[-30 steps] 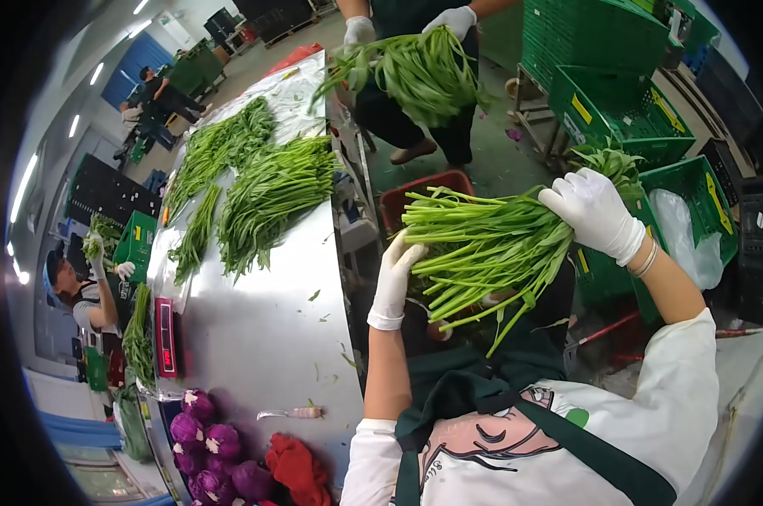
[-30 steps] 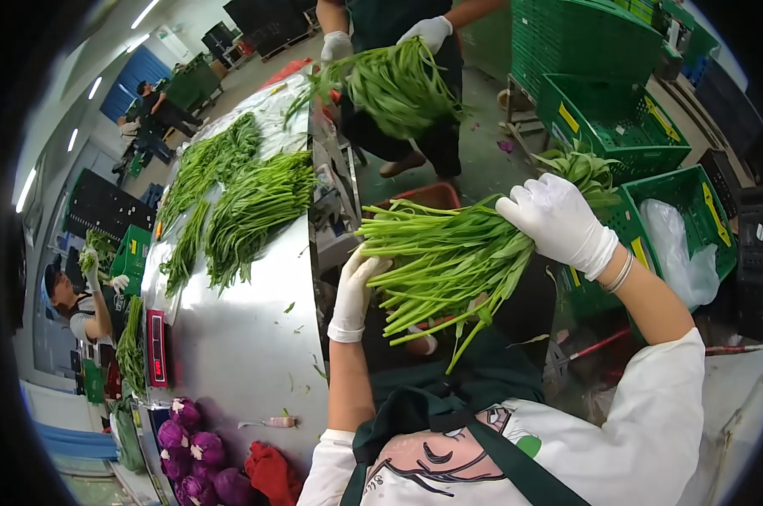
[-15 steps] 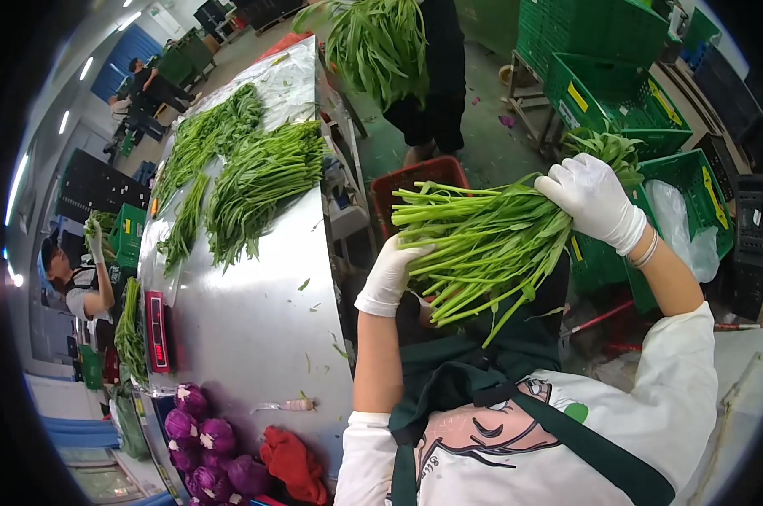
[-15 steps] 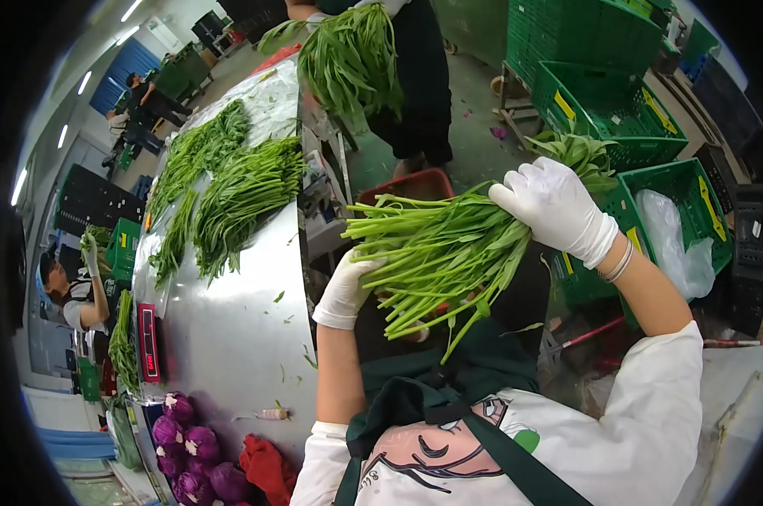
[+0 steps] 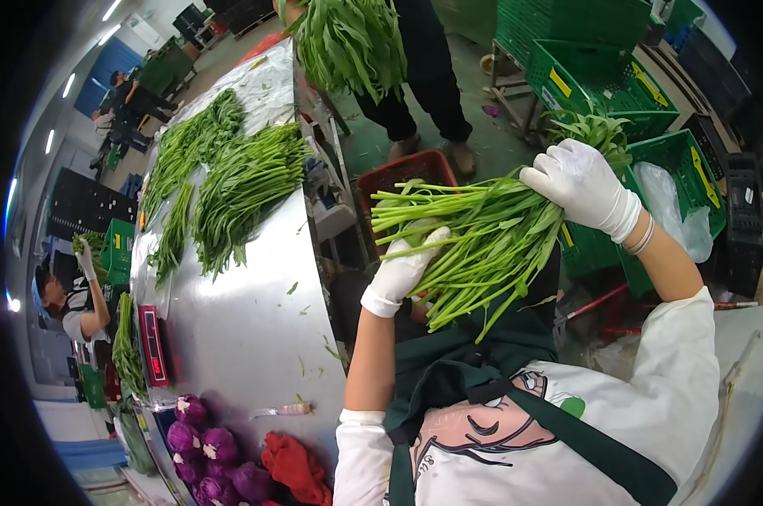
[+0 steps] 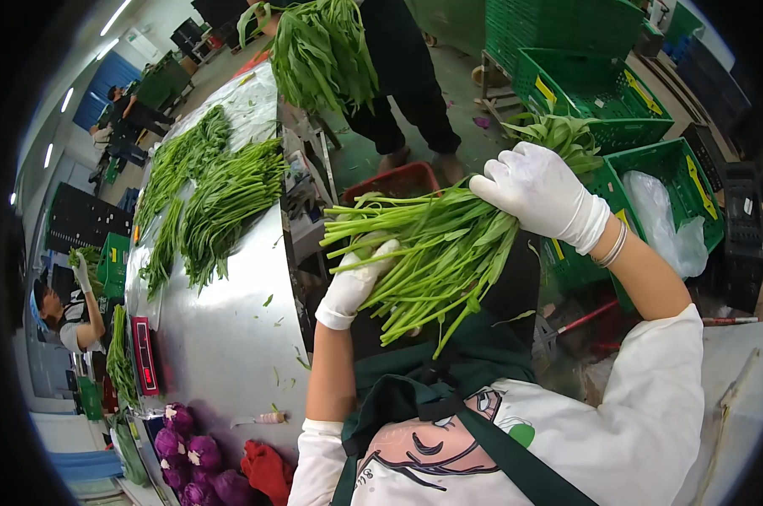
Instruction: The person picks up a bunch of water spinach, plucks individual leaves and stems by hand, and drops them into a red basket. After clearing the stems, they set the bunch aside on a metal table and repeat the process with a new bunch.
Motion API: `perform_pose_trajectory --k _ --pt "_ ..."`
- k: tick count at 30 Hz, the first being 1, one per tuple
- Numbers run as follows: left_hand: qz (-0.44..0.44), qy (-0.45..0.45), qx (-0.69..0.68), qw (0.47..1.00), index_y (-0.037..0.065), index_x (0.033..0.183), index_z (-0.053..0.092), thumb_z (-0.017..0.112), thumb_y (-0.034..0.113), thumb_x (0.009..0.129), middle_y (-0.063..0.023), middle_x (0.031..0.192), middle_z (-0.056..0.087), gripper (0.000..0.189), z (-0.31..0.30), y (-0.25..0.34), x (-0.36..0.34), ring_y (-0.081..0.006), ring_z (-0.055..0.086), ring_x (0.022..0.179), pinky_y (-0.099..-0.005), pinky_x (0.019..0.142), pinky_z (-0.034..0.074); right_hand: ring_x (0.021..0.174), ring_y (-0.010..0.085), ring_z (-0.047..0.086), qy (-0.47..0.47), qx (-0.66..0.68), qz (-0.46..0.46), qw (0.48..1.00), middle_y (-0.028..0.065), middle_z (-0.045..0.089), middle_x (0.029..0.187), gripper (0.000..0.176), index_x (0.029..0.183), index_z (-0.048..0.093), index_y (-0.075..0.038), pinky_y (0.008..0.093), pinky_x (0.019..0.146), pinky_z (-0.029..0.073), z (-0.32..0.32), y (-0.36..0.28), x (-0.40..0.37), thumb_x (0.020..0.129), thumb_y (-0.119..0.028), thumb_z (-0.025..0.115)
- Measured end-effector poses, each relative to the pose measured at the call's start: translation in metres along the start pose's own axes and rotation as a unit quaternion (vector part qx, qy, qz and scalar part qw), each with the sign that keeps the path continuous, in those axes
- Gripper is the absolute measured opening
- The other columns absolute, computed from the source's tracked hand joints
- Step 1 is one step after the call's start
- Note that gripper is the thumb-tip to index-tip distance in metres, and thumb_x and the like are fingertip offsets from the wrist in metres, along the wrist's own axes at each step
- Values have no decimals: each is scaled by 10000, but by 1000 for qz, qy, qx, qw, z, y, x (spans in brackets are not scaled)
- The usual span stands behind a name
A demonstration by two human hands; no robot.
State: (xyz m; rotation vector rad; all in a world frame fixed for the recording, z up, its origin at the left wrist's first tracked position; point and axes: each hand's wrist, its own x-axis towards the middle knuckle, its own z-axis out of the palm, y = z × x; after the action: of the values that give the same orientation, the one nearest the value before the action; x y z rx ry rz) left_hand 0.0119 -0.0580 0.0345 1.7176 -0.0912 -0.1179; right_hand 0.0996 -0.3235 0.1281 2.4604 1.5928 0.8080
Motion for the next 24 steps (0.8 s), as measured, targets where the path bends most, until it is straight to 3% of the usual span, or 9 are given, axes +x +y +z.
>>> perform_pose_trajectory --k 3,7,8,13,15,17,18,22,24 --pt "10 10 -26 1000 -16 1103 592 577 219 919 -95 1022 628 299 3 -7 -1 -189 563 913 -316 827 444 649 196 514 5 6 -1 1000 29 445 665 134 787 483 -112 315 579 412 0 0 -2 680 -98 563" --pt "-52 42 -42 997 -19 1042 626 603 190 901 -97 924 657 253 5 8 -5 -166 599 798 -299 735 473 649 195 514 -7 -5 1 1000 29 449 669 136 796 489 -110 312 583 414 -1 0 -3 683 -101 563" --pt "-42 96 -29 994 -11 954 635 594 191 910 19 754 578 210 11 12 -9 -53 491 683 -210 635 411 649 195 514 -6 -10 2 1000 30 450 671 136 800 492 -109 311 585 416 0 0 -4 684 -101 563" --pt "154 154 164 962 -19 832 629 591 130 903 31 715 544 169 -13 -2 -9 -42 457 632 -203 574 382 660 199 527 -6 -22 20 1000 34 464 680 147 821 508 -106 313 599 427 -3 6 -6 686 -97 566" --pt "60 203 103 972 -37 856 638 608 135 881 -57 720 608 176 -37 -27 -13 -131 556 659 -272 619 457 669 200 536 -16 -39 33 999 35 471 685 157 831 514 -106 317 607 432 -7 13 -12 685 -98 571" --pt "-29 246 116 962 -48 860 632 565 132 912 -42 709 583 198 -50 -26 -16 -97 522 665 -253 617 447 680 202 546 -15 -51 51 997 39 484 698 168 841 519 -107 321 611 435 -10 20 -18 686 -89 582" --pt "-99 250 71 960 -41 1002 624 558 245 924 -124 855 624 303 -61 -47 -11 -168 588 789 -295 723 472 680 202 546 -4 -55 56 997 41 487 701 169 842 520 -108 320 612 435 -12 23 -19 686 -86 583" --pt "-79 242 225 941 -35 1267 485 531 486 890 -248 1249 510 645 -67 -136 6 -345 500 1166 -390 999 369 675 199 540 11 -64 64 996 39 484 703 173 848 525 -107 312 610 430 -18 24 -21 688 -77 583" --pt "32 309 115 943 -39 1235 509 544 347 920 -193 1236 536 499 -50 -106 10 -274 529 1129 -340 988 383 671 195 537 14 -66 61 996 35 478 697 170 846 528 -107 309 609 427 -22 22 -20 687 -78 579"
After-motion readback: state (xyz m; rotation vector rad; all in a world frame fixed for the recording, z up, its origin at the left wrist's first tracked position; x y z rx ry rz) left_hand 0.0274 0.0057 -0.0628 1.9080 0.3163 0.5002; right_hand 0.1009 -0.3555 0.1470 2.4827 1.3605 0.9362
